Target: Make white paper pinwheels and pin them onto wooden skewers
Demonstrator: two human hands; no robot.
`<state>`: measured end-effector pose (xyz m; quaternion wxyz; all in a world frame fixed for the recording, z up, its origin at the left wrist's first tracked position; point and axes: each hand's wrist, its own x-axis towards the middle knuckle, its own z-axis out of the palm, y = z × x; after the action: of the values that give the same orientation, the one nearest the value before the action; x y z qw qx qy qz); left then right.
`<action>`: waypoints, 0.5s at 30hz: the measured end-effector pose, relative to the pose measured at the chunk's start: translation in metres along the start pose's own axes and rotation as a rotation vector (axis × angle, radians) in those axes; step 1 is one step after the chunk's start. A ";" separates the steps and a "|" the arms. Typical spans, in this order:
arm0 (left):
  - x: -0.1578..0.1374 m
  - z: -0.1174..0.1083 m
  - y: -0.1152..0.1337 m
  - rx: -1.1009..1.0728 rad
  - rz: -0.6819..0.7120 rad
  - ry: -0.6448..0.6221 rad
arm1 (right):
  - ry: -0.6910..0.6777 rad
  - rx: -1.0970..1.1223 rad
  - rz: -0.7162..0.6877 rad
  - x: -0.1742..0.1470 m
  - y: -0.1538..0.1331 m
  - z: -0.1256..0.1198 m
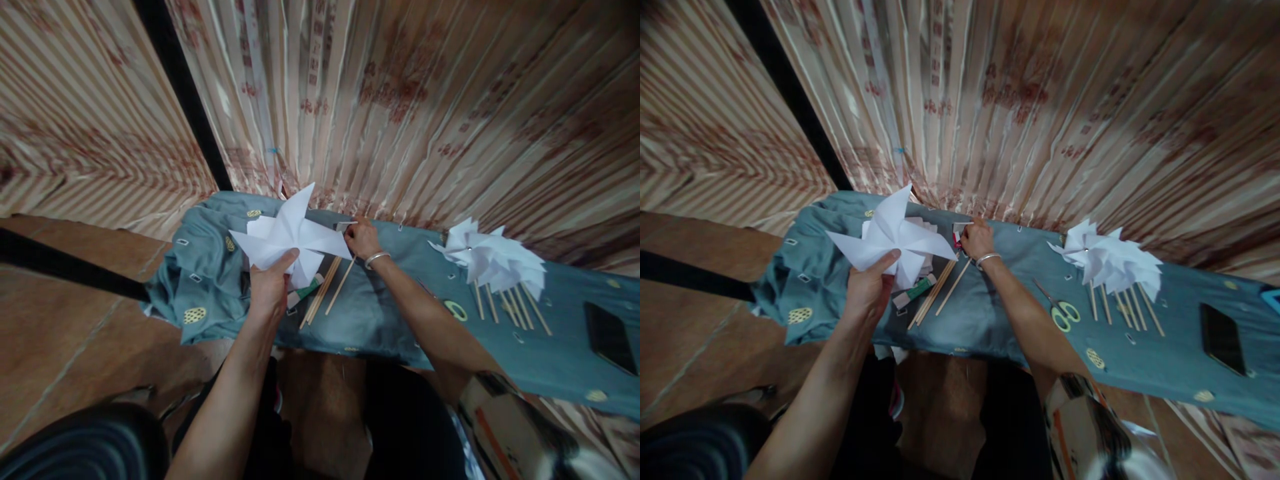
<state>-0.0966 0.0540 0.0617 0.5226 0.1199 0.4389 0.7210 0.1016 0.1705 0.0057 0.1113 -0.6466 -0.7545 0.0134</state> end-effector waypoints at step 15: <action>-0.003 0.002 -0.003 0.007 0.017 -0.017 | 0.008 0.004 -0.025 -0.003 -0.004 0.001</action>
<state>-0.0915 0.0528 0.0614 0.5199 0.1316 0.4357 0.7229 0.0983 0.1669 0.0052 0.1158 -0.6369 -0.7621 0.0110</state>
